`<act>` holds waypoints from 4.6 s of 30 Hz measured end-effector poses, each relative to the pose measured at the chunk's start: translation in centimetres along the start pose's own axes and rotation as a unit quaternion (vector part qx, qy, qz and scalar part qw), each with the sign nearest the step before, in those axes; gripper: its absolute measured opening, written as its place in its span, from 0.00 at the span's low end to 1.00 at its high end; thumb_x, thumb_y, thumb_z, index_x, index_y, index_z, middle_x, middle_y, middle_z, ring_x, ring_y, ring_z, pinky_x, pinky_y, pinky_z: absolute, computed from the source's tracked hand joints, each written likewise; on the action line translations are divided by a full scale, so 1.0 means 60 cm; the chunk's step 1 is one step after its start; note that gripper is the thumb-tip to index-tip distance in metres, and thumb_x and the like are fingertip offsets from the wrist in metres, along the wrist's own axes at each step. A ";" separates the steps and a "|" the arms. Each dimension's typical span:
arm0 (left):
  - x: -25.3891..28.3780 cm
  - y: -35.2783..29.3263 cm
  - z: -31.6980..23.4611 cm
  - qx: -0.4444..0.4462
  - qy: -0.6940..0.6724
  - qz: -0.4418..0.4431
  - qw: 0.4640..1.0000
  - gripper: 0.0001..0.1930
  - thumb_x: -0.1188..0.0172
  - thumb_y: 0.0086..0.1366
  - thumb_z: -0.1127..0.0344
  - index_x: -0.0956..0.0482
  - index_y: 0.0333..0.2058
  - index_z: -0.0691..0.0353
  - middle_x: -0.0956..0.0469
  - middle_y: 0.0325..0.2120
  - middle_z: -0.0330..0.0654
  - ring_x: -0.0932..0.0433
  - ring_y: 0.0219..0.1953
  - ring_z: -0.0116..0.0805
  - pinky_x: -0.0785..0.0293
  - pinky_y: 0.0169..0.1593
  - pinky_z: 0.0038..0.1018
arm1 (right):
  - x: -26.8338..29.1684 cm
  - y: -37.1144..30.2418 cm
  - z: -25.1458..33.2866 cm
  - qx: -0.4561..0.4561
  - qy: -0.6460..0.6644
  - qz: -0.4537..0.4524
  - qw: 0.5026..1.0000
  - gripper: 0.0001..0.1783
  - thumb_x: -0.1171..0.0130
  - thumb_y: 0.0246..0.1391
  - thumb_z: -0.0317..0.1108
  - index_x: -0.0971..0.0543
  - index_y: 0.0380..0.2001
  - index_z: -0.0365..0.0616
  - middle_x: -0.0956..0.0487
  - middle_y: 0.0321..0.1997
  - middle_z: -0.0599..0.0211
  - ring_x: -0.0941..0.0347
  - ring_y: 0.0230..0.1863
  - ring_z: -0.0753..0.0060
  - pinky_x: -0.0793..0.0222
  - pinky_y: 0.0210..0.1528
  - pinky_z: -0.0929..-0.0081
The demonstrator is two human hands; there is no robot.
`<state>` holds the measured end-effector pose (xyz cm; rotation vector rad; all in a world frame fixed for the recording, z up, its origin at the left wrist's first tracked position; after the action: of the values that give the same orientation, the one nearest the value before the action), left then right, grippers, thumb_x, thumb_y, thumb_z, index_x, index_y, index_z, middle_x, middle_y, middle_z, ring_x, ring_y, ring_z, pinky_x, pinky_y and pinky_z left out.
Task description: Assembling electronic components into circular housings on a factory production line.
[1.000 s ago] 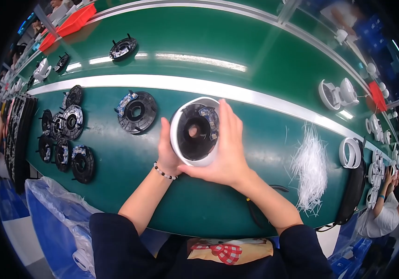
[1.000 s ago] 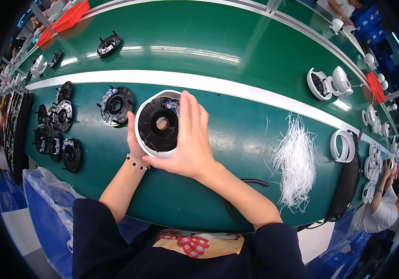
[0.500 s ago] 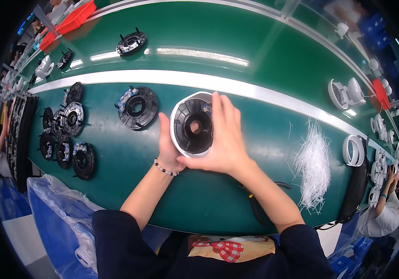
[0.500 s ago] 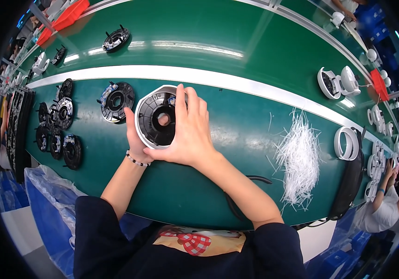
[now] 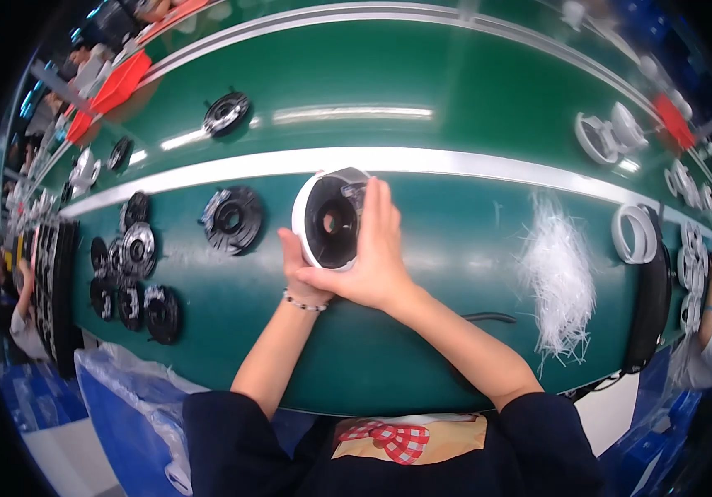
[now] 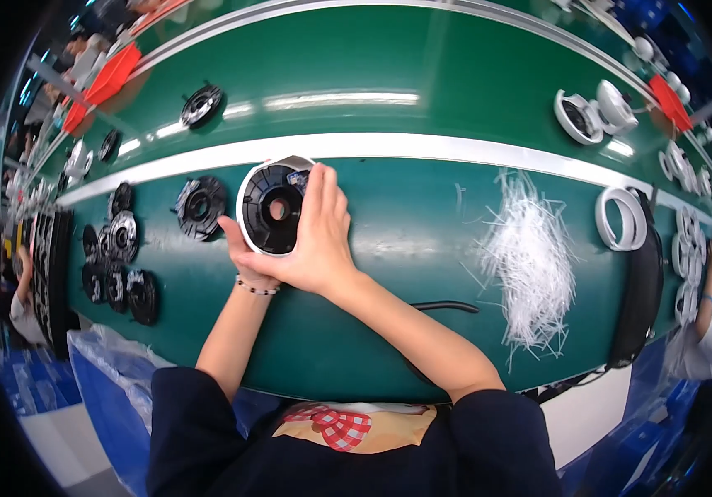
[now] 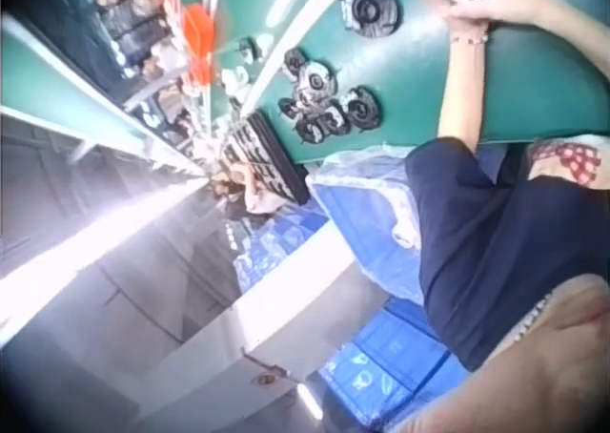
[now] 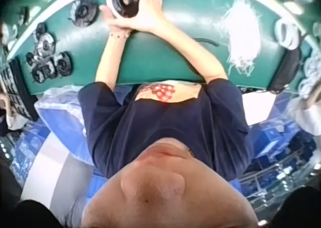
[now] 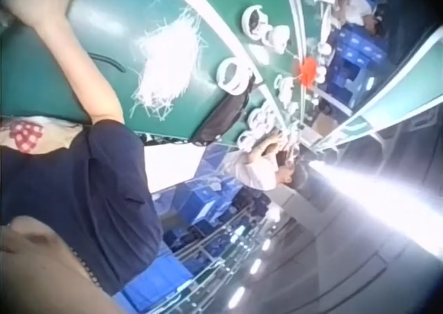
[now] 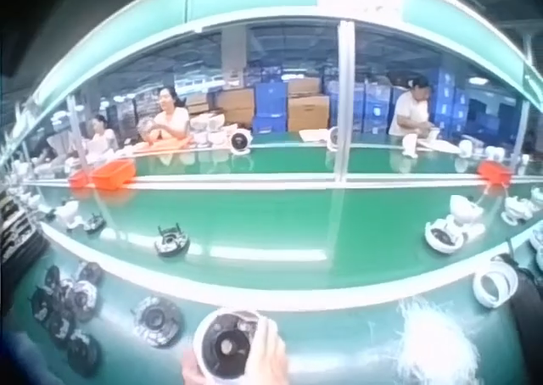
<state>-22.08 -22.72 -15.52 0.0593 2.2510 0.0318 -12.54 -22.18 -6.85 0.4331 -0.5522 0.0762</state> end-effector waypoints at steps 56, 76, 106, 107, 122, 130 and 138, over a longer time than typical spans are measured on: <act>0.108 0.258 -0.245 -0.069 0.522 -0.211 0.823 0.12 0.41 0.52 0.70 0.29 0.35 0.68 0.25 0.29 0.43 0.25 0.30 0.28 0.26 0.29 0.24 | 0.050 0.016 -0.033 0.340 -0.263 0.212 0.877 0.20 0.41 0.36 0.31 0.26 0.38 0.39 0.36 0.55 0.53 0.44 0.58 0.49 0.44 0.55 0.59; -0.022 0.096 -0.157 -0.152 0.177 -0.102 0.967 0.19 0.52 0.58 0.80 0.42 0.48 0.65 0.33 0.47 0.47 0.30 0.46 0.33 0.27 0.44 0.28 | -0.017 0.067 -0.035 0.097 -0.118 0.299 0.942 0.62 0.29 0.16 0.48 0.49 0.57 0.34 0.45 0.57 0.44 0.53 0.61 0.45 0.57 0.63 0.60; -0.094 0.058 -0.067 0.115 -0.097 0.110 0.982 0.31 0.65 0.62 0.40 0.35 0.49 0.62 0.30 0.45 0.47 0.29 0.46 0.38 0.32 0.50 0.33 | 0.017 0.058 0.039 0.022 0.002 0.071 0.997 0.64 0.28 0.24 0.48 0.57 0.59 0.32 0.48 0.58 0.43 0.53 0.61 0.47 0.52 0.60 0.58; -0.094 0.059 -0.067 0.116 -0.097 0.110 0.982 0.31 0.65 0.62 0.40 0.35 0.49 0.62 0.30 0.45 0.47 0.29 0.46 0.38 0.32 0.50 0.33 | 0.016 0.057 0.041 0.021 0.003 0.071 0.997 0.64 0.28 0.24 0.48 0.57 0.59 0.32 0.48 0.58 0.43 0.53 0.61 0.47 0.52 0.60 0.58; -0.077 0.062 -0.093 0.065 -0.001 0.074 0.995 0.34 0.62 0.60 0.39 0.43 0.56 0.61 0.34 0.49 0.48 0.34 0.51 0.46 0.36 0.53 0.45 | 0.017 0.075 0.025 -0.065 0.302 0.108 0.945 0.66 0.28 0.26 0.45 0.61 0.58 0.25 0.48 0.60 0.43 0.46 0.60 0.55 0.50 0.60 0.67; -0.093 0.058 -0.089 0.067 0.053 0.102 0.991 0.37 0.70 0.60 0.36 0.52 0.59 0.57 0.39 0.52 0.47 0.35 0.52 0.40 0.35 0.53 0.38 | 0.018 0.061 0.074 0.017 0.007 0.080 0.997 0.66 0.28 0.24 0.48 0.58 0.59 0.31 0.50 0.60 0.41 0.54 0.62 0.48 0.52 0.60 0.60; -0.086 0.052 -0.078 0.106 0.020 0.099 0.989 0.46 0.75 0.53 0.26 0.51 0.59 0.59 0.41 0.55 0.46 0.39 0.56 0.38 0.41 0.57 0.34 | 0.000 0.070 0.069 0.007 -0.078 0.074 0.994 0.69 0.28 0.21 0.55 0.57 0.57 0.25 0.50 0.59 0.39 0.55 0.61 0.43 0.51 0.60 0.57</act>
<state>-22.40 -19.87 -8.44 0.3990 2.2734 -0.1002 -15.38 -20.12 -2.10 0.4129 -0.7378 0.1898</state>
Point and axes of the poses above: each hand's wrist, its own y-axis towards the middle knuckle, its own x-axis out of the back of the hand, z = x × y, the point moved 10 cm from there along y, towards the middle knuckle
